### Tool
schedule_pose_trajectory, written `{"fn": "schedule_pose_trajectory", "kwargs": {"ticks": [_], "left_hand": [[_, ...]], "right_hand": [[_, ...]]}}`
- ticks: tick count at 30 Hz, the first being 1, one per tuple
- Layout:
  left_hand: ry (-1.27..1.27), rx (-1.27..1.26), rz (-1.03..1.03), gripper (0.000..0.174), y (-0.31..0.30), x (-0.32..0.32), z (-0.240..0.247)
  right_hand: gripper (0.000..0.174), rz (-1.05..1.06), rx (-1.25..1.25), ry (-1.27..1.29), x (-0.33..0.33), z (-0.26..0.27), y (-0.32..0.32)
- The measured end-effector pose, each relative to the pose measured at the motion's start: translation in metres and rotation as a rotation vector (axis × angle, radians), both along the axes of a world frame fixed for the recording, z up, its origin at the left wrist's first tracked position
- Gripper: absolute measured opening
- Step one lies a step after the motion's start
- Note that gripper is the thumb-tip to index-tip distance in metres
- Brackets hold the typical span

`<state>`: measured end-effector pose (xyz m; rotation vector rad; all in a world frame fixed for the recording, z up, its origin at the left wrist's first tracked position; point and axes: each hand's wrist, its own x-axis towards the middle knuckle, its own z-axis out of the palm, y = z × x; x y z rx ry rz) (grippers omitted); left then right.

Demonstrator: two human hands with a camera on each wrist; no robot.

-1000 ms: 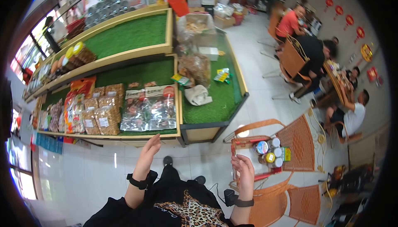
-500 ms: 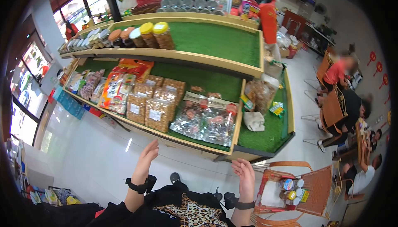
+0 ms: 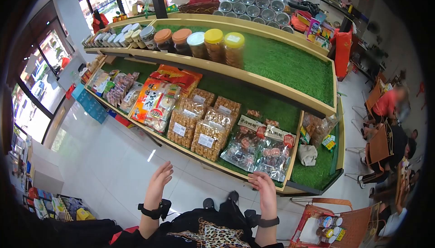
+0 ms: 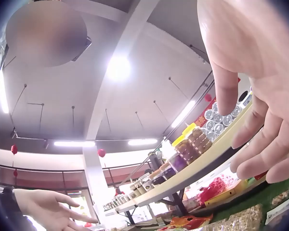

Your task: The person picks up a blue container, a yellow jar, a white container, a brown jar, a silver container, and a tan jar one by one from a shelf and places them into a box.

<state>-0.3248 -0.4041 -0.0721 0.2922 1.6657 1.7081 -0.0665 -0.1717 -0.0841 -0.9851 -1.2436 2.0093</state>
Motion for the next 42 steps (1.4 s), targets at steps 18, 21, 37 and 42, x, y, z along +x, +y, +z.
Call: {"fn": "schedule_pose_trajectory", "kwargs": {"ticks": [18,21,37,42], "left_hand": [[0.019,0.108,0.026,0.053,0.128,-0.084,0.011],[0.006,0.1,-0.023,0.053,0.145,-0.088,0.01],[-0.087,0.197,-0.558,0.05,0.244,-0.196,0.066],[0.041,0.332,-0.798,0.059,0.297,-0.214,0.109]], "right_hand": [[0.031,0.054,0.102,0.103,-0.104,0.024,0.135],[0.028,0.063,0.052,0.138,-0.116,0.029,0.143],[0.028,-0.106,0.141,0.147,-0.207,0.068,0.143],[0.045,-0.081,0.338,0.19,-0.256,0.113,0.157]]}}
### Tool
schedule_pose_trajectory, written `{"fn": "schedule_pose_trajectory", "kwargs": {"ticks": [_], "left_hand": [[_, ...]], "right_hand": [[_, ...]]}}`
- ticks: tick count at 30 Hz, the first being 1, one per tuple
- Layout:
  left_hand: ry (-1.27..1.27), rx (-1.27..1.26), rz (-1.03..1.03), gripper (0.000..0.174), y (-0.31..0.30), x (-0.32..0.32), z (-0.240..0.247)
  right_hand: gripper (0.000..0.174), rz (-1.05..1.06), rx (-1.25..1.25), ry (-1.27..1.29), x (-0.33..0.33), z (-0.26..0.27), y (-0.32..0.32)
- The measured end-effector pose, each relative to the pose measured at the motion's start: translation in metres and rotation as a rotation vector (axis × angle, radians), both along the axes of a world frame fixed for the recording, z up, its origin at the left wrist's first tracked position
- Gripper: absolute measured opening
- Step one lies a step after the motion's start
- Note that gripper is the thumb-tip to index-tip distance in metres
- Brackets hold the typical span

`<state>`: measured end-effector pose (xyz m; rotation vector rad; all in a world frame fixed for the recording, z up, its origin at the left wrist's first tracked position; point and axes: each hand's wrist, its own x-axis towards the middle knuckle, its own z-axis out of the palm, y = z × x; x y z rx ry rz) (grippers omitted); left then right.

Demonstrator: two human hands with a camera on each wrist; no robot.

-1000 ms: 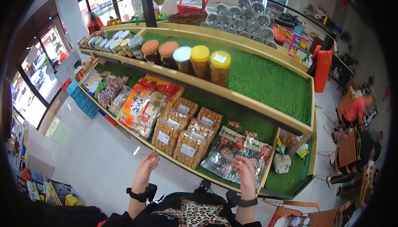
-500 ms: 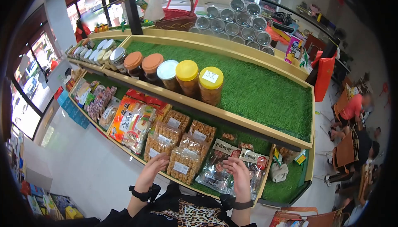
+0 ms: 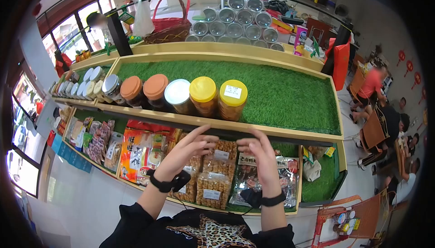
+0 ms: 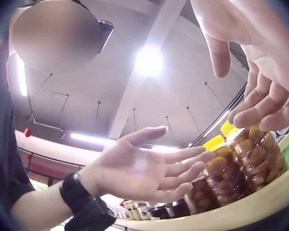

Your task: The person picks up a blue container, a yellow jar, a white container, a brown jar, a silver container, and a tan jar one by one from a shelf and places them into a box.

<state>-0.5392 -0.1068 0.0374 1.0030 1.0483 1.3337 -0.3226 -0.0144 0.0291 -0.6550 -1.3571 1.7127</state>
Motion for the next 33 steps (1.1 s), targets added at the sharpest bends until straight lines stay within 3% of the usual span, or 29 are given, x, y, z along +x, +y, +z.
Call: {"fn": "schedule_pose_trajectory", "kwargs": {"ticks": [3,10,20,22,26,28,29,31,33], "left_hand": [[0.024,-0.008,-0.044,0.064,0.024,0.002,0.027],[0.013,0.036,-0.083,0.078,0.061,0.005,0.024],[0.0,0.015,-0.067,0.083,0.085,0.006,0.017],[0.038,0.044,-0.06,0.084,0.084,0.004,0.015],[0.036,0.131,0.025,0.082,0.09,0.004,-0.002],[0.421,0.249,0.193,0.076,0.086,0.006,-0.003],[0.422,0.251,0.193,0.076,0.086,0.008,-0.011],[0.669,0.276,0.379,0.075,0.088,0.013,-0.028],[0.56,0.27,0.295,0.079,0.081,0.015,-0.023]], "right_hand": [[0.053,-0.066,0.067,-0.092,-0.023,0.021,0.017],[0.054,-0.133,0.106,-0.138,-0.057,0.023,0.054],[0.056,-0.151,0.079,-0.133,-0.061,0.023,0.062],[0.058,-0.232,0.18,-0.246,-0.062,0.021,0.061],[0.058,-0.337,0.329,-0.23,-0.065,-0.003,0.068],[0.056,-0.224,0.154,-0.043,-0.067,0.01,0.054],[0.056,-0.224,0.156,-0.041,-0.067,0.011,0.05],[0.055,-0.186,0.059,0.054,-0.065,0.012,0.045],[0.056,-0.194,0.082,0.051,-0.063,0.005,0.043]]}}
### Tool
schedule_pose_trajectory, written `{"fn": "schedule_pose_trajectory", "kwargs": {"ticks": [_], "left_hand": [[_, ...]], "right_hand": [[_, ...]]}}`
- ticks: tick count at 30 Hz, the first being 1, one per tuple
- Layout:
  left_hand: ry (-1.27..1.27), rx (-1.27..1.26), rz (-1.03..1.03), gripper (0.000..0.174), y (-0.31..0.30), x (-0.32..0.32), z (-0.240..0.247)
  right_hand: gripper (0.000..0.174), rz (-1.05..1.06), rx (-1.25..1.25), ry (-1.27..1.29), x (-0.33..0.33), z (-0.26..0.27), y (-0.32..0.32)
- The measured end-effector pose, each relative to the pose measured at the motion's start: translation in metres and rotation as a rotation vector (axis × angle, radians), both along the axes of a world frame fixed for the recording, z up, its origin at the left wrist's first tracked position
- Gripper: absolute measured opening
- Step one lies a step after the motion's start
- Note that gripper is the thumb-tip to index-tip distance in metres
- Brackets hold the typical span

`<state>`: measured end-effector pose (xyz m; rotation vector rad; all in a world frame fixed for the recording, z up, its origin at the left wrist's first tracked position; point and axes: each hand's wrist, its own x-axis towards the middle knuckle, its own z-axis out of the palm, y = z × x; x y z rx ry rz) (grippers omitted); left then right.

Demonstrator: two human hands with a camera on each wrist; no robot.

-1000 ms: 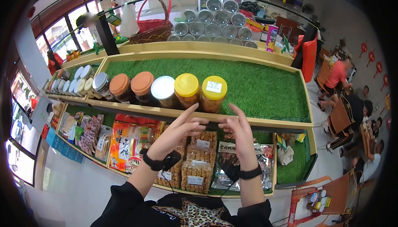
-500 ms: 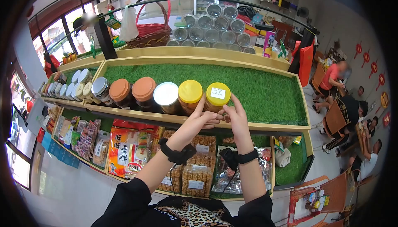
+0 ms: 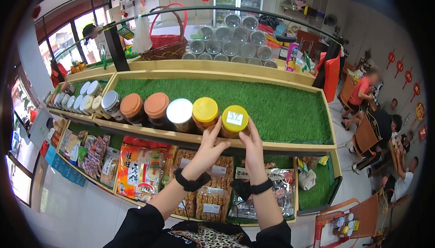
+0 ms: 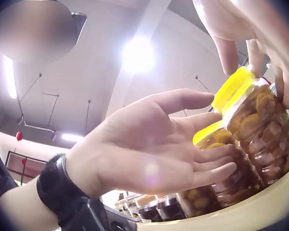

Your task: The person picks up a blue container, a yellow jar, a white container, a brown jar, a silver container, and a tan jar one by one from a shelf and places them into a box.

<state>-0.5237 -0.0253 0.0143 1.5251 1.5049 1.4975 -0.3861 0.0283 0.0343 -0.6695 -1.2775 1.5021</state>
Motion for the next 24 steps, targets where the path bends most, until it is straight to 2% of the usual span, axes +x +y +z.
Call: {"fn": "schedule_pose_trajectory", "kwargs": {"ticks": [2,6,10,11,12,14,16,20,22,24], "left_hand": [[-0.081,0.088,-0.09,0.08,-0.002,0.002,0.001],[-0.14,0.046,-0.167,0.083,-0.006,-0.001,0.007],[-0.148,0.037,-0.236,0.084,-0.017,-0.002,0.021],[-0.248,0.064,-0.279,0.085,-0.023,0.0,0.026],[-0.35,0.09,-0.322,0.086,-0.028,0.002,0.033],[-0.338,0.085,-0.352,0.086,-0.041,0.002,0.041],[-0.362,0.05,-0.378,0.087,-0.056,0.003,0.05],[-0.462,0.047,-0.48,0.089,-0.081,0.003,0.036],[-0.547,0.014,-0.517,0.09,-0.092,0.001,0.026],[-0.603,-0.127,-0.489,0.091,-0.103,-0.003,0.014]], "right_hand": [[0.057,0.007,-0.059,0.039,0.002,0.0,-0.006],[0.06,0.012,-0.11,0.121,0.004,0.011,-0.019],[0.065,-0.01,-0.052,0.175,0.006,0.025,-0.034],[0.066,-0.011,-0.031,0.196,0.008,0.03,-0.039],[0.066,-0.018,-0.041,0.193,0.009,0.034,-0.044],[0.068,-0.036,0.073,0.141,0.012,0.042,-0.055],[0.068,-0.072,0.072,0.1,0.015,0.053,-0.075],[0.069,-0.088,0.013,0.083,0.018,0.049,-0.106],[0.069,-0.076,-0.093,0.124,0.019,0.039,-0.119],[0.07,-0.095,-0.135,0.144,0.015,0.024,-0.132]]}}
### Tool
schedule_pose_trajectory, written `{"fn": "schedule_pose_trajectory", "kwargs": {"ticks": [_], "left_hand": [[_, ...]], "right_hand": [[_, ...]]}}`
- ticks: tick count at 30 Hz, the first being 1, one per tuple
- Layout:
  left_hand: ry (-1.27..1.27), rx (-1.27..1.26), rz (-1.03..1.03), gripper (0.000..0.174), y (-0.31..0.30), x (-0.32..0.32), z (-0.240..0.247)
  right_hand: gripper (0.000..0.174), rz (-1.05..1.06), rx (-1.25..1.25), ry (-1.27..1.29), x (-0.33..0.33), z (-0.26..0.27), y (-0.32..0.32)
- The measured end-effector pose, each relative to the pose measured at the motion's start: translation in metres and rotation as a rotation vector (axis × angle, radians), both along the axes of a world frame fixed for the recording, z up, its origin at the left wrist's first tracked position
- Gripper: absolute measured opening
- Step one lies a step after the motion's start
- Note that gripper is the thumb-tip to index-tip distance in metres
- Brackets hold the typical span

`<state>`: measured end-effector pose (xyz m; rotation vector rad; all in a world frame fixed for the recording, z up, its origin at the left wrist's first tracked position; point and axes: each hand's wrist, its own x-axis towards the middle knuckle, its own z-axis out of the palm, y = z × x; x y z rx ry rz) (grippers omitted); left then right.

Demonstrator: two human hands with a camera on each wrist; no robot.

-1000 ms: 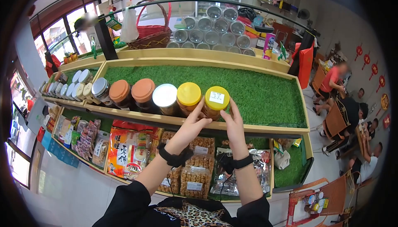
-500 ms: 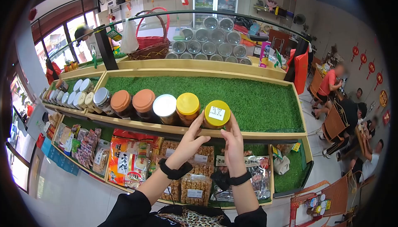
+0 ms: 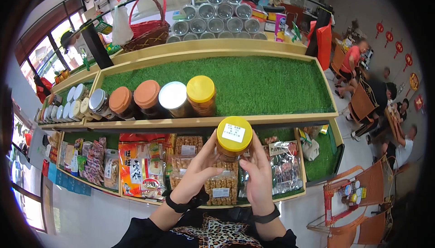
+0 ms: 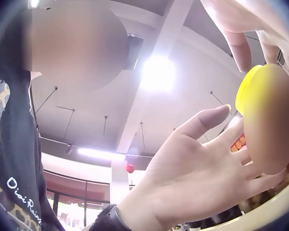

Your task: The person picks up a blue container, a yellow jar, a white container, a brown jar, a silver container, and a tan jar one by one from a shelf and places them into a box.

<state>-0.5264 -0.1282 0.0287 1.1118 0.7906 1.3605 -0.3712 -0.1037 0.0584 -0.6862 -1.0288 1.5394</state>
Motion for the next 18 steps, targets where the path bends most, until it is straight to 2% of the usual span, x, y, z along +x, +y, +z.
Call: {"fn": "schedule_pose_trajectory", "kwargs": {"ticks": [6,12,18], "left_hand": [[-0.029,-0.191,-0.051,0.085,-0.026,-0.009,-0.036],[-0.052,-0.218,-0.114,0.083,-0.033,-0.003,-0.065],[0.011,-0.248,-0.236,0.084,-0.031,0.025,-0.055]], "right_hand": [[0.07,-0.088,-0.212,0.026,-0.007,-0.047,-0.025],[0.068,-0.154,-0.289,0.0,-0.001,-0.065,-0.039],[0.071,-0.257,-0.257,-0.011,0.031,-0.067,-0.059]]}}
